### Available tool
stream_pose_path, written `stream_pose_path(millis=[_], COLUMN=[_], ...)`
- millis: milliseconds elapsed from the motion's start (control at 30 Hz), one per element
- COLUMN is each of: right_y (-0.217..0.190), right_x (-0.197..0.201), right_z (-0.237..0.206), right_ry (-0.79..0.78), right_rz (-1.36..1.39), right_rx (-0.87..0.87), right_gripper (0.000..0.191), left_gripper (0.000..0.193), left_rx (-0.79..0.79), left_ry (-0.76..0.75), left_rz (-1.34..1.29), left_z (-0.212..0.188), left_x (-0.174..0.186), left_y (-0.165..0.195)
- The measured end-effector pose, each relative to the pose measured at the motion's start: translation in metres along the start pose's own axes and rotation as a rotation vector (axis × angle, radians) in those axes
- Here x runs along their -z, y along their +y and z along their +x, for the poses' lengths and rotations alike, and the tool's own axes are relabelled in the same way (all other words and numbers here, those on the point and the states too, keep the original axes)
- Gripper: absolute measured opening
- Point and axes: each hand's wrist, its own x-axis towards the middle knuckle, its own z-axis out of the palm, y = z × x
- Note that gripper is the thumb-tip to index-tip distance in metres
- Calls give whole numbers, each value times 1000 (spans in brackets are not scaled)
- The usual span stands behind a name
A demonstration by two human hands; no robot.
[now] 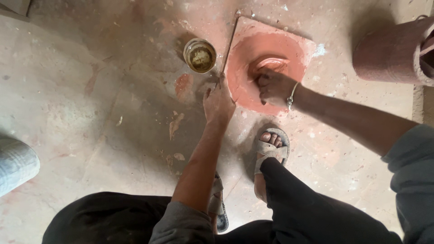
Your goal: The person kneels on the floor and mixes a reddish paste on a square tile using a small trowel. They then carry the tile and apply the paste onto a flat board, spreading it evenly across the surface.
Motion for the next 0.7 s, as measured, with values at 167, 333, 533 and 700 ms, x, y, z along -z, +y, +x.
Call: stream_pose_path(millis=[167,333,533,700], right_y=[22,37,20,-25], right_x=[13,6,-20,-37], right_z=[-1,-4,-33,-29], right_ry=[-43,119,-244,-76], right_rz=[-11,32,576,999], right_rx=[-326,-496,-1069,-1219], right_gripper=[12,26,32,30], left_gripper=[81,77,74,70], left_rx=[-3,-60,-68,-66], left_ry=[52,157,124,140], left_rz=[43,78,64,30], left_z=[-5,-10,-9,-8], left_x=[-4,-11,-9,-13], left_y=[1,0,1,6])
